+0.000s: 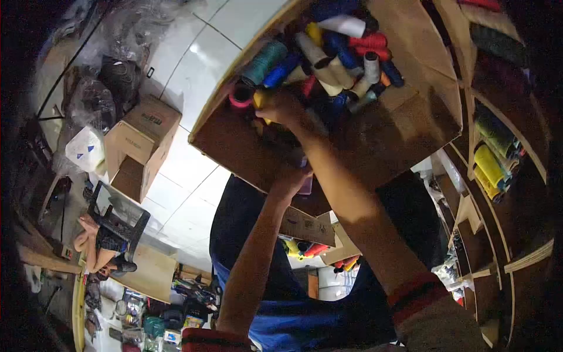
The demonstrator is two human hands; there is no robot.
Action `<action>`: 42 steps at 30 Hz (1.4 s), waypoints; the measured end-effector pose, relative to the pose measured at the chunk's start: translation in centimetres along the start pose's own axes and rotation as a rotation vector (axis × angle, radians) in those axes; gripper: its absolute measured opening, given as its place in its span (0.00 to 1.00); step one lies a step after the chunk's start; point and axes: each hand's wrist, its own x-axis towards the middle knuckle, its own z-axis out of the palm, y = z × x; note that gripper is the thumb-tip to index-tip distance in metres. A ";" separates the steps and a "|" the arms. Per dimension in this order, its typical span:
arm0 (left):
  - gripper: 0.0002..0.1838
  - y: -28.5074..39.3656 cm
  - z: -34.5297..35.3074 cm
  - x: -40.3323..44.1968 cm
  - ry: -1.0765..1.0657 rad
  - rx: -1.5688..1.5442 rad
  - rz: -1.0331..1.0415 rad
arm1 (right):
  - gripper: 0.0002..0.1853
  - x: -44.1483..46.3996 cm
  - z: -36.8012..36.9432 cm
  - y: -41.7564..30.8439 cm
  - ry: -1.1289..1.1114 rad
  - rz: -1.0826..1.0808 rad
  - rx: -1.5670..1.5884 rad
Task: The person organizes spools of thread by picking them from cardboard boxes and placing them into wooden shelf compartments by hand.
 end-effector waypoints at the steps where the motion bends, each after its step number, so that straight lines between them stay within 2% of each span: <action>1: 0.27 -0.9 -0.1 -0.3 0.013 -0.046 0.021 | 0.27 -0.4 -0.4 0.1 -0.022 0.078 0.197; 2: 0.27 -1.8 -0.3 -0.6 0.024 -0.093 0.044 | 0.29 -1.4 -0.7 0.1 -0.039 0.160 0.396; 3: 0.27 -3.1 -0.1 -1.2 0.080 -0.111 0.072 | 0.32 -2.1 -0.4 -0.3 0.002 0.186 0.392; 4: 0.27 -3.0 -0.3 -2.7 0.049 -0.130 0.044 | 0.35 -2.8 0.0 -0.6 0.043 0.212 0.389; 6: 0.28 -1.0 -1.4 -6.4 -0.094 -0.164 -0.063 | 0.40 -3.5 1.1 -1.5 0.238 0.151 -0.040; 8: 0.29 -1.2 -2.1 -8.8 -0.126 -0.313 -0.222 | 0.42 -3.6 1.1 -2.8 0.196 0.354 0.178; 9: 0.29 0.4 -2.8 -9.7 -0.125 -0.303 -0.225 | 0.43 -3.7 1.3 -3.2 0.189 0.459 0.280; 10: 0.29 2.5 -3.5 -11.2 -0.124 -0.293 -0.233 | 0.42 -3.0 1.9 -2.5 0.239 0.297 -0.022; 12: 0.31 2.1 -4.8 -12.1 -0.132 -0.306 -0.209 | 0.40 -3.8 2.0 -2.4 0.237 0.171 -0.294; 14: 0.36 -0.6 -5.9 -11.1 -0.140 -0.347 -0.111 | 0.37 -4.1 -0.6 -4.8 0.117 0.283 -0.151; 15: 0.38 0.4 -6.1 -11.8 -0.068 -0.285 -0.011 | 0.36 -4.0 -2.4 -6.4 0.045 0.379 -0.042; 17: 0.43 3.0 -6.6 -13.8 0.083 -0.162 0.176 | 0.34 -5.5 -7.0 -11.0 -0.211 0.702 0.376; 19: 0.46 3.9 -7.0 -14.8 -0.057 -0.419 0.397 | 0.31 -9.6 -6.7 -9.3 -0.009 0.635 0.318; 20: 0.46 5.7 -7.0 -15.8 -0.071 -0.462 0.398 | 0.29 -11.2 -7.4 -9.1 0.103 0.592 0.283; 22: 0.44 7.9 -6.8 -16.9 -0.039 -0.474 0.378 | 0.27 -14.2 -13.1 -15.7 0.036 0.601 0.547; 25: 0.43 10.6 -5.0 -18.1 -0.092 -0.555 0.579 | 0.25 -17.8 -19.6 -26.3 0.193 0.474 0.727; 27: 0.42 13.3 -3.5 -20.9 -0.214 -0.620 0.579 | 0.25 -19.1 -22.9 -31.3 0.133 0.465 0.728; 29: 0.43 15.5 -2.1 -23.7 -0.313 -0.611 0.535 | 0.30 -19.9 -24.4 -35.2 0.091 0.348 0.758; 30: 0.47 16.3 -1.0 -24.6 -0.400 -0.748 0.542 | 0.32 -20.4 -25.3 -37.2 0.043 0.375 0.556; 31: 0.51 16.6 -0.8 -24.9 -0.391 -0.660 0.518 | 0.34 -20.8 -25.8 -38.8 0.046 0.329 0.423; 33: 0.51 17.5 -0.7 -26.4 -0.368 -0.572 0.565 | 0.38 -21.9 -26.5 -41.0 0.105 0.170 0.227; 34: 0.51 18.1 -0.6 -26.8 -0.405 -0.606 0.579 | 0.36 -22.2 -26.7 -42.2 0.138 0.074 0.294; 35: 0.50 18.4 -0.5 -27.0 -0.441 -0.639 0.589 | 0.31 -23.3 -27.5 -44.1 0.123 0.118 0.370; 36: 0.45 18.9 -0.9 -27.2 -0.533 -0.659 0.593 | 0.29 -23.7 -27.4 -44.2 0.149 0.099 0.376; 37: 0.42 19.2 -1.3 -27.9 -0.531 -0.627 0.589 | 0.27 -23.7 -27.3 -44.3 0.172 0.080 0.387; 39: 0.41 19.4 -1.8 -27.2 -0.594 -0.579 0.617 | 0.29 -25.0 -28.5 -45.5 0.135 0.039 0.016; 41: 0.43 21.2 -1.8 -29.7 -0.567 -0.554 0.570 | 0.32 -25.2 -30.9 -51.0 0.085 0.128 0.074; 42: 0.44 22.0 -1.8 -30.6 -0.552 -0.541 0.548 | 0.34 -25.6 -31.3 -51.4 0.122 0.061 0.044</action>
